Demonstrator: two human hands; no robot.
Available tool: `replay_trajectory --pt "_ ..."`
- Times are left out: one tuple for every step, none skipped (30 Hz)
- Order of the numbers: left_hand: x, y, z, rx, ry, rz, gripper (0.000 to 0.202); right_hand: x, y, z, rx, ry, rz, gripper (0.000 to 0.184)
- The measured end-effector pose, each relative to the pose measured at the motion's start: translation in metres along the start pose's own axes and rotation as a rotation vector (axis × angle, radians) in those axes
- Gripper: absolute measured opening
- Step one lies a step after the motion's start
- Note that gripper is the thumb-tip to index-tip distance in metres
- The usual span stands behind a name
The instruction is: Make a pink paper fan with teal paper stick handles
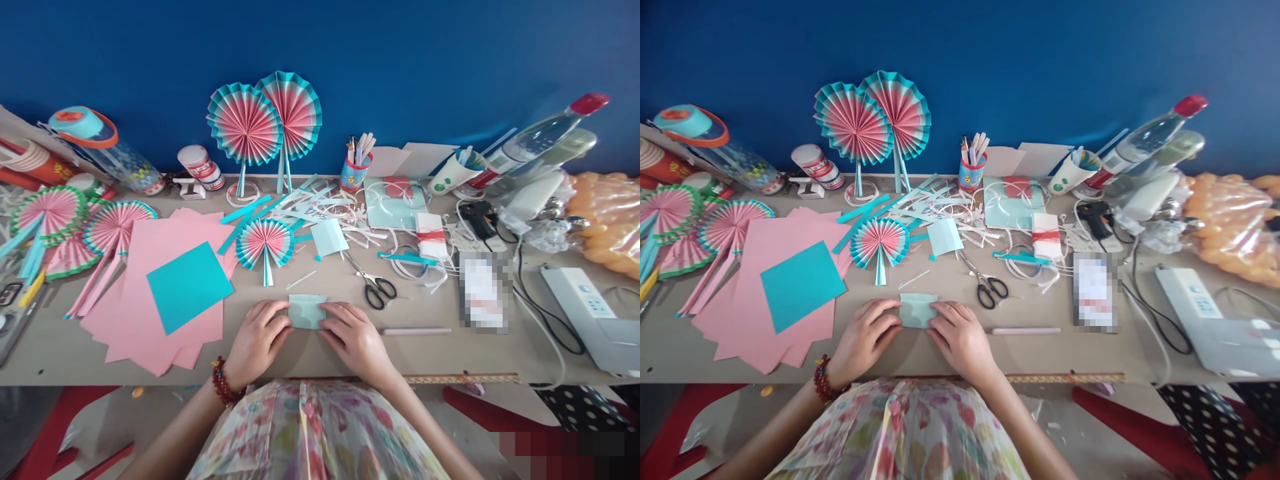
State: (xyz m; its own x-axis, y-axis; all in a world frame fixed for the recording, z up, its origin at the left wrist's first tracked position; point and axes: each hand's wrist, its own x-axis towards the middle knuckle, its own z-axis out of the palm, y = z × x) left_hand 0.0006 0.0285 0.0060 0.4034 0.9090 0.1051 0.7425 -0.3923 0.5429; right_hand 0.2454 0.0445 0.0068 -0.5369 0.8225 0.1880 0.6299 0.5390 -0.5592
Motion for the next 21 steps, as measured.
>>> replay_trajectory --pt "0.000 0.001 0.000 -0.003 0.001 -0.003 0.015 0.000 0.000 0.000 0.002 0.001 0.003 0.012" --pt "0.001 0.001 -0.001 -0.004 0.003 -0.004 0.015 0.001 -0.001 0.000 0.002 0.005 0.008 0.013" --pt "0.001 0.002 -0.001 -0.002 0.004 -0.006 0.015 0.001 -0.001 0.000 0.001 0.008 0.012 0.013" --pt "0.002 0.002 -0.001 0.000 0.008 -0.007 0.015 0.002 -0.002 0.000 0.001 0.011 0.018 0.014" --pt "0.003 0.003 -0.001 0.004 0.012 -0.010 0.014 0.003 -0.003 0.000 0.004 0.015 0.025 0.014" --pt "0.004 0.004 -0.001 0.007 0.018 -0.014 0.014 0.004 -0.003 0.000 0.009 0.021 0.033 0.014" --pt "0.005 0.005 -0.001 0.009 0.024 -0.021 0.014 0.005 -0.004 0.001 0.016 0.029 0.041 0.015" --pt "0.006 0.006 -0.001 0.012 0.030 -0.030 0.013 0.005 -0.005 0.001 0.023 0.037 0.048 0.015" --pt "0.008 0.007 0.000 0.015 0.036 -0.040 0.012 0.006 -0.005 0.002 0.029 0.045 0.053 0.016" --pt "0.009 0.008 0.000 0.019 0.040 -0.049 0.012 0.007 -0.005 0.003 0.031 0.051 0.059 0.016" --pt "0.010 0.009 0.001 0.026 0.041 -0.060 0.011 0.008 -0.005 0.003 0.030 0.054 0.064 0.017" --pt "0.011 0.009 0.001 0.035 0.041 -0.067 0.010 0.008 -0.005 0.004 0.027 0.054 0.068 0.017" --pt "0.011 0.010 0.002 0.044 0.040 -0.073 0.009 0.009 -0.005 0.004 0.022 0.052 0.072 0.016" --pt "0.012 0.011 0.002 0.053 0.039 -0.077 0.008 0.009 -0.004 0.005 0.017 0.050 0.073 0.015" --pt "0.012 0.011 0.003 0.061 0.038 -0.079 0.007 0.009 -0.004 0.005 0.013 0.047 0.073 0.014" --pt "0.011 0.011 0.003 0.067 0.036 -0.080 0.006 0.009 -0.004 0.005 0.011 0.044 0.071 0.013" --pt "0.011 0.011 0.003 0.071 0.035 -0.081 0.006 0.009 -0.004 0.005 0.008 0.041 0.070 0.013" --pt "0.011 0.011 0.004 0.073 0.033 -0.081 0.006 0.008 -0.003 0.005 0.007 0.038 0.068 0.013" --pt "0.010 0.011 0.004 0.073 0.030 -0.083 0.006 0.008 -0.003 0.005 0.007 0.035 0.067 0.013" --pt "0.010 0.011 0.004 0.072 0.031 -0.084 0.006 0.008 -0.003 0.004 0.007 0.031 0.067 0.013" --pt "0.009 0.011 0.004 0.071 0.032 -0.086 0.006 0.008 -0.004 0.004 0.009 0.028 0.067 0.013"
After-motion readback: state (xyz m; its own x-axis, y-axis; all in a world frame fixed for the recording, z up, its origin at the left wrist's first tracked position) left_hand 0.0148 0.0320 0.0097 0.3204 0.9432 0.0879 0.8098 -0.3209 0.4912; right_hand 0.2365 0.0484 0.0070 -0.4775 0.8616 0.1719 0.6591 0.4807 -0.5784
